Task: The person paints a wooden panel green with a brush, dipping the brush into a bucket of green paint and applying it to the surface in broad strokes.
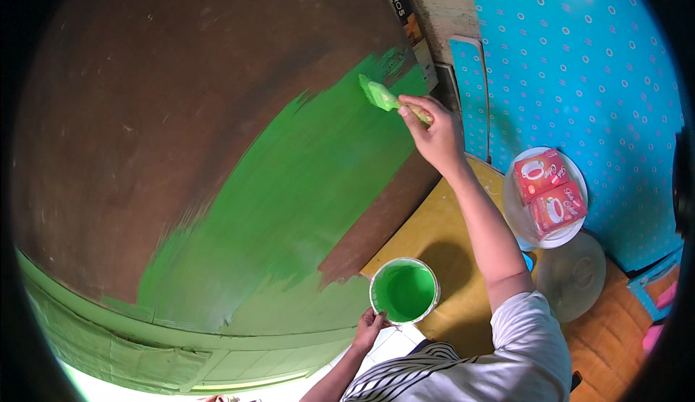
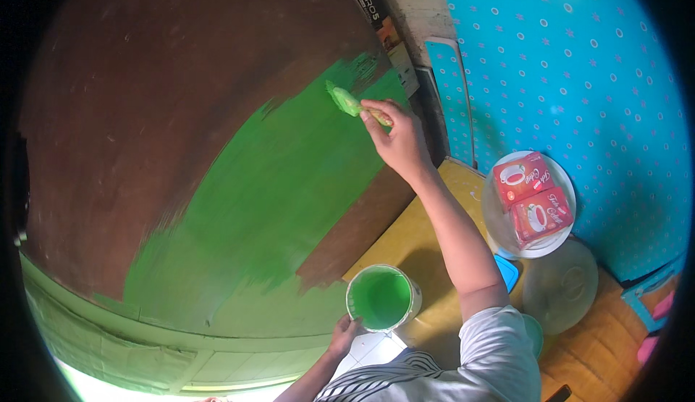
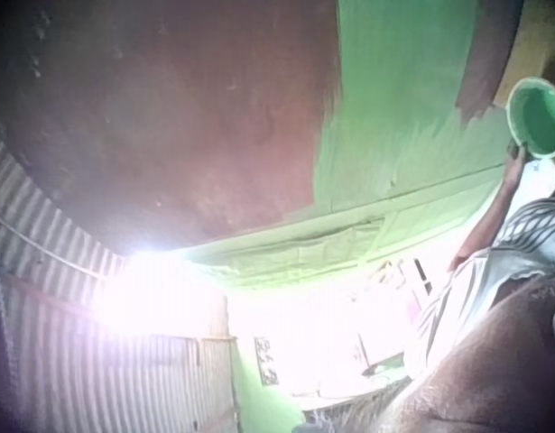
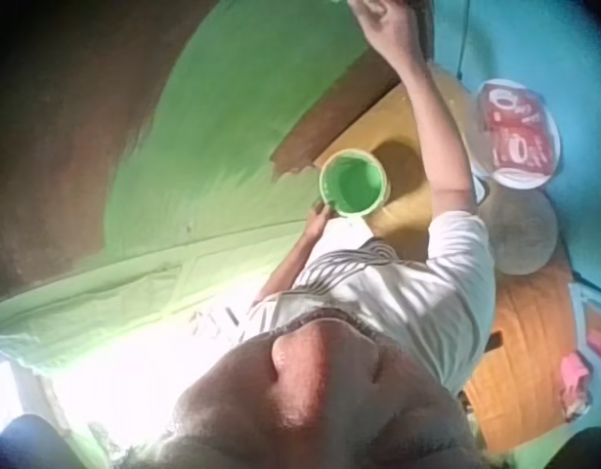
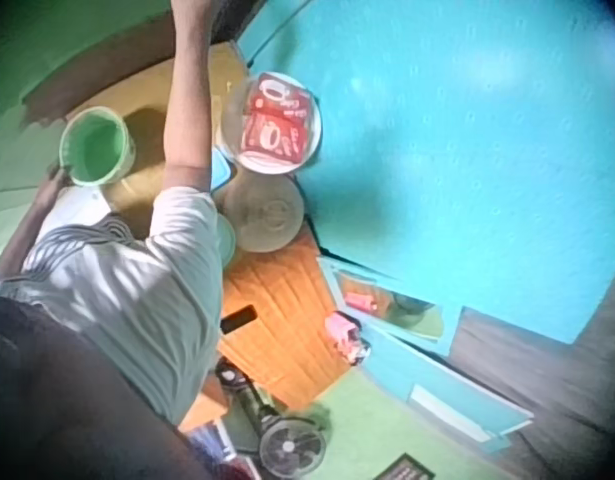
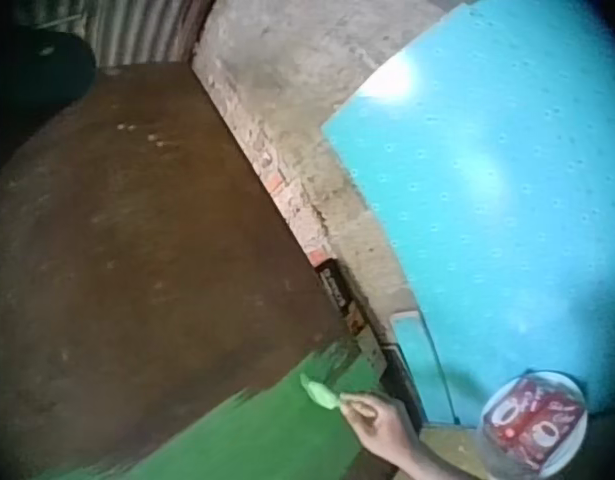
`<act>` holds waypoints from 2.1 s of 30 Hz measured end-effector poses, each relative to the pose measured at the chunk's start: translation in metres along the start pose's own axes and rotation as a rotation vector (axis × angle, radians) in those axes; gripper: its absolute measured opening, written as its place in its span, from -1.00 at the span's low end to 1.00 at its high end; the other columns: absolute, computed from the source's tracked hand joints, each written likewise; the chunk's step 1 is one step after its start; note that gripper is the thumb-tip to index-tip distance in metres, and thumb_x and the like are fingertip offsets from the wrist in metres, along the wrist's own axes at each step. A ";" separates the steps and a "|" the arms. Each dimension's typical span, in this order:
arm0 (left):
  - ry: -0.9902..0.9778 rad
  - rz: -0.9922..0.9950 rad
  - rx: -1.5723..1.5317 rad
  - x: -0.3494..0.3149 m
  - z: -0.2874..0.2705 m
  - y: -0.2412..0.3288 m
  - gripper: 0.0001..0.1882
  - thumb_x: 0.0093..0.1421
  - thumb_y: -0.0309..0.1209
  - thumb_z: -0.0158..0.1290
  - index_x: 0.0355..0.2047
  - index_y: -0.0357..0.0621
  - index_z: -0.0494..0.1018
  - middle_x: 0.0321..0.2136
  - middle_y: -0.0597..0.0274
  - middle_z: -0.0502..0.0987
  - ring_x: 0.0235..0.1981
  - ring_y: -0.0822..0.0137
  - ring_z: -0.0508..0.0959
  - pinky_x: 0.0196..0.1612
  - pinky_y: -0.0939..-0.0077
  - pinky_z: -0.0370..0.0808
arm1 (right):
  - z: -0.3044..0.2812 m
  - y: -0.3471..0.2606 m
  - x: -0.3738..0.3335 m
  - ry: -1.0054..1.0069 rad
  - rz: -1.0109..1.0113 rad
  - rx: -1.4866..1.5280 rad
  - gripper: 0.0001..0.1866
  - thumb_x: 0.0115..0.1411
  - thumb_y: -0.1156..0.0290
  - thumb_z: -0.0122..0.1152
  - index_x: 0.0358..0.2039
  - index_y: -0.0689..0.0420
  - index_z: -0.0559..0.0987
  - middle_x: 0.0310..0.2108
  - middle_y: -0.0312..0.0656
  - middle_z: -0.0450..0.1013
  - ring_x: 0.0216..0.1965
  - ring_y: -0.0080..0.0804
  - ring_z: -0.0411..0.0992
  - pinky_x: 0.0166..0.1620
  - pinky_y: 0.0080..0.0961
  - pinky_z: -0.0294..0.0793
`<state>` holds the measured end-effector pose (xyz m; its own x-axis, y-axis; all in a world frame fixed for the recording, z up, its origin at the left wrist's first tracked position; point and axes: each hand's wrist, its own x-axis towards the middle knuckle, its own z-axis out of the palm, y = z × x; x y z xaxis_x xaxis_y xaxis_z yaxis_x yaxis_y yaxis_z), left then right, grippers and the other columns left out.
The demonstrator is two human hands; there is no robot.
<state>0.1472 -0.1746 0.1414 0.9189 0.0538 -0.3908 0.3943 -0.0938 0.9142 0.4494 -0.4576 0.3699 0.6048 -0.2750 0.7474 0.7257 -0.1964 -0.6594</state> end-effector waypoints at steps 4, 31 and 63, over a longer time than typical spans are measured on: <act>-0.029 0.025 0.059 -0.002 0.002 0.013 -0.72 0.39 -0.29 -0.04 -0.14 -0.33 0.37 -0.36 0.06 0.59 -0.37 0.22 0.67 -0.19 0.37 0.63 | -0.027 0.024 0.029 0.195 0.086 0.000 -0.74 0.24 0.32 0.26 -0.12 0.20 0.61 -0.17 -0.03 0.58 -0.17 -0.27 0.59 -0.14 -0.45 0.53; 0.172 -0.434 0.201 -0.084 -0.131 -0.130 -0.36 0.36 0.05 -0.10 -0.30 -0.50 0.36 -0.43 -0.15 0.61 -0.35 0.11 0.68 -0.26 0.35 0.65 | -0.015 0.076 0.039 0.187 -0.092 -0.189 -0.79 0.22 0.41 0.24 -0.15 0.19 0.61 -0.20 0.02 0.56 -0.19 -0.17 0.57 -0.15 -0.39 0.53; -0.003 -0.372 0.582 -0.097 -0.115 -0.127 -0.36 0.33 0.03 -0.04 -0.26 -0.52 0.39 -0.38 -0.05 0.65 -0.34 0.24 0.66 -0.25 0.45 0.62 | -0.048 0.110 0.033 0.100 0.120 0.067 -0.74 0.29 0.39 0.20 -0.06 0.23 0.58 -0.16 -0.09 0.58 -0.11 -0.47 0.55 -0.11 -0.56 0.53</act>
<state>0.0069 -0.0535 0.0753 0.7210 0.1832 -0.6682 0.6251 -0.5880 0.5133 0.5340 -0.5332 0.3182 0.6551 -0.3858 0.6496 0.6725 -0.0940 -0.7341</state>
